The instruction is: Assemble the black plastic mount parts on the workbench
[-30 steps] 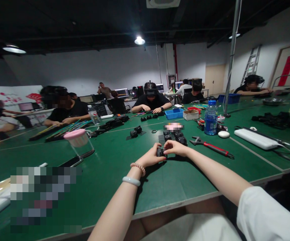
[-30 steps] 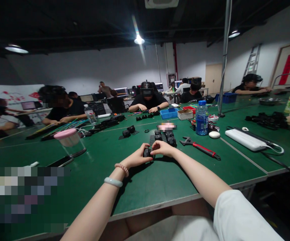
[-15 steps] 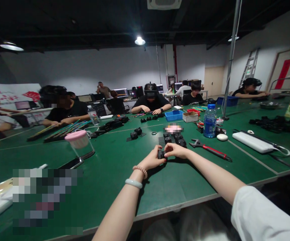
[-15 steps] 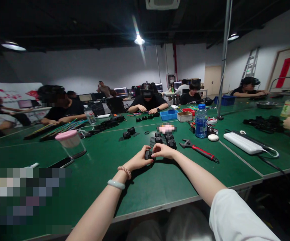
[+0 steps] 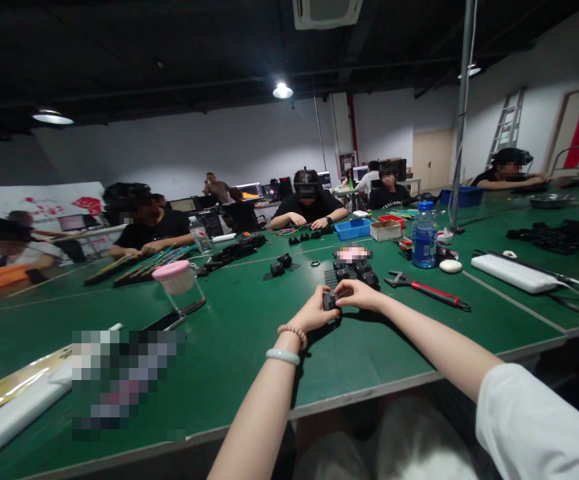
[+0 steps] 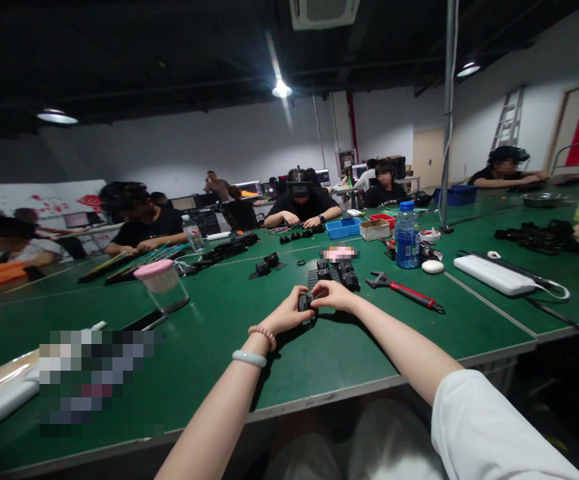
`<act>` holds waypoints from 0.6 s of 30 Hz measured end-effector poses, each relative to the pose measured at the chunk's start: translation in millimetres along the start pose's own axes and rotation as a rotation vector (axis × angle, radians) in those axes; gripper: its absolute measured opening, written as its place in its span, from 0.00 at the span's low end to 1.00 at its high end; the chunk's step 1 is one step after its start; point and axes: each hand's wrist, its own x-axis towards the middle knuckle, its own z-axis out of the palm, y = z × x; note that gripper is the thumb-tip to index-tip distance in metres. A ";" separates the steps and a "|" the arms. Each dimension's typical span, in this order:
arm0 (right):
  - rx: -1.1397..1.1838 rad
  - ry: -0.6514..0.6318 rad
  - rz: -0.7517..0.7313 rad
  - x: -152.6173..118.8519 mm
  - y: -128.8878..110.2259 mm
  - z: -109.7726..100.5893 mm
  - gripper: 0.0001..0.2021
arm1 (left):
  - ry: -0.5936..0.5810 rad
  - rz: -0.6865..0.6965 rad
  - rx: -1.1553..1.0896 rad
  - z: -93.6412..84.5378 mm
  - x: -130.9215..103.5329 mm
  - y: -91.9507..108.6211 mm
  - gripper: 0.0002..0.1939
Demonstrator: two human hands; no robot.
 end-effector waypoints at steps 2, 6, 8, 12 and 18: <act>-0.002 0.006 -0.018 -0.8 1.2 0.0 0.18 | 0.003 -0.007 0.005 1.4 0.7 -1.0 0.28; -0.020 0.021 -0.056 -1.8 3.7 -0.4 0.18 | 0.048 0.032 0.021 3.8 2.6 -2.1 0.27; -0.031 0.026 -0.063 -2.6 4.6 -0.9 0.18 | 0.068 0.032 0.024 5.4 3.0 -1.8 0.26; -0.041 0.038 -0.088 -4.9 5.3 -3.1 0.17 | 0.084 0.020 0.023 9.8 3.1 0.0 0.27; -0.084 0.033 -0.070 -7.7 6.9 -4.3 0.17 | 0.096 -0.007 0.019 13.8 1.7 1.5 0.28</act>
